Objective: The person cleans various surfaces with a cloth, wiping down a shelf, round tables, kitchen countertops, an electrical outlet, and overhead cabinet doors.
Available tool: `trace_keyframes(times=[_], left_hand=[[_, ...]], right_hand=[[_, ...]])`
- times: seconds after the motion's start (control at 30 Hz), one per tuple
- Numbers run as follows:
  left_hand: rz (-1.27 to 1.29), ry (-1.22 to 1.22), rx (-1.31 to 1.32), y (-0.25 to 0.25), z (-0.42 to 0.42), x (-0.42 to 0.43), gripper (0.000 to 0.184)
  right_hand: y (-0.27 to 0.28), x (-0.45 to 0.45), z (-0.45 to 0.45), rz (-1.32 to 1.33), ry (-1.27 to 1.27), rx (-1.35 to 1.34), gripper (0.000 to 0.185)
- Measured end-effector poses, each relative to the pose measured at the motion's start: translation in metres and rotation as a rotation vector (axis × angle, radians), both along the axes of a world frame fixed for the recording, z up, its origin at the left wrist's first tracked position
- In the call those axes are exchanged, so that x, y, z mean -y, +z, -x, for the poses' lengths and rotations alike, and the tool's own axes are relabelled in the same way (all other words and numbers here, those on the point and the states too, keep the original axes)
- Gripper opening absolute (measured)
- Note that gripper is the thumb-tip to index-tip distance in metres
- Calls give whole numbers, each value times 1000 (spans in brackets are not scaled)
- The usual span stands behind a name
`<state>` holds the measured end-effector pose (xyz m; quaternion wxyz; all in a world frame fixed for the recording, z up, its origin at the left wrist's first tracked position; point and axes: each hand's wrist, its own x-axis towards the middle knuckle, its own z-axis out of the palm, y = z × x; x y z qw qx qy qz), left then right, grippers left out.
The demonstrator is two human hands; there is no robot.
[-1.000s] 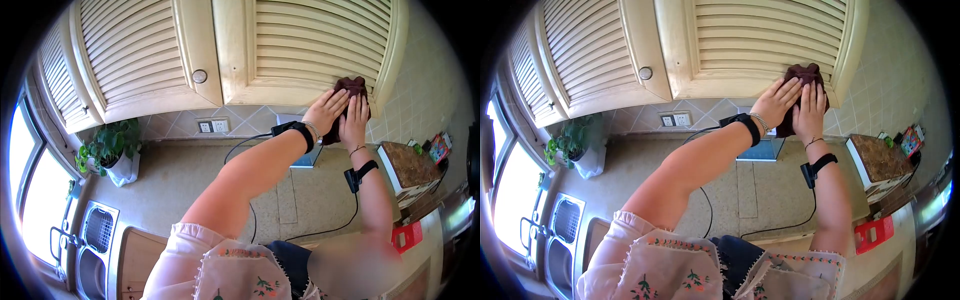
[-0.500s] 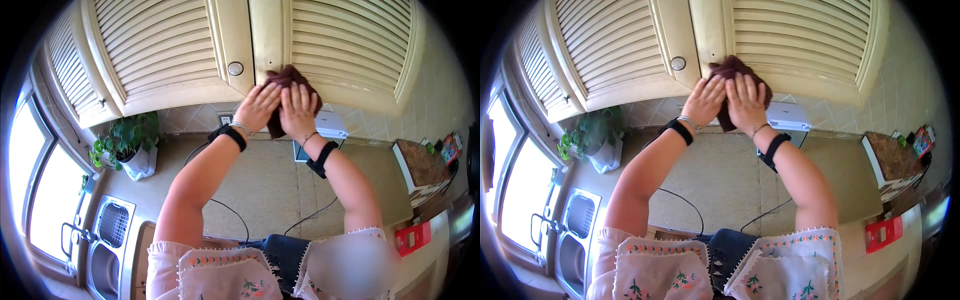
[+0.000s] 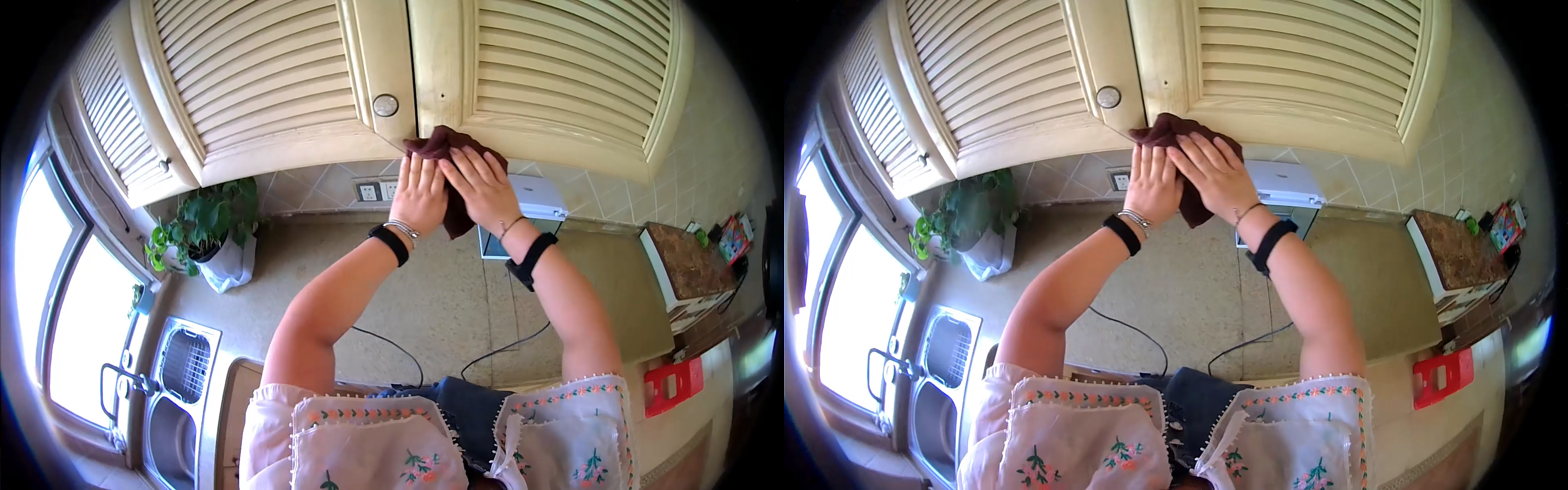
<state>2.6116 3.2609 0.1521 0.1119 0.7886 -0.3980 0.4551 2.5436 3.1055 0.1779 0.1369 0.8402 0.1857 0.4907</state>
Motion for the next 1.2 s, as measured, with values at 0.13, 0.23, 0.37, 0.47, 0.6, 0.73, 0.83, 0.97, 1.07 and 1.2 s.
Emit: trace_keyframes(times=[0.13,0.23,0.37,0.47,0.6,0.73,0.83,0.97,1.07,1.2], left_hand=[[56,1,10,4,8,2,58],[14,38,63,20,8,2,60],[90,9,85,55,3,6,69],[138,43,85,73,5,14,70],[134,59,40,69,2,17,69],[94,110,86,53,0,10,59],[64,123,80,34,3,5,60],[68,92,64,16,10,3,60],[90,71,38,17,15,3,60],[157,53,13,42,19,9,60]], right_hand=[[8,15,7,90,6,-23,48],[31,7,6,86,30,3,49],[65,-14,-6,-24,56,115,48],[86,-26,-14,-67,29,226,47],[84,-35,-19,-176,74,248,47],[57,-36,-22,-190,97,242,47],[35,-34,-20,-178,96,172,47],[13,-28,-17,-121,76,94,48],[23,-24,-14,-69,74,68,48],[60,-24,-9,3,45,98,48]])
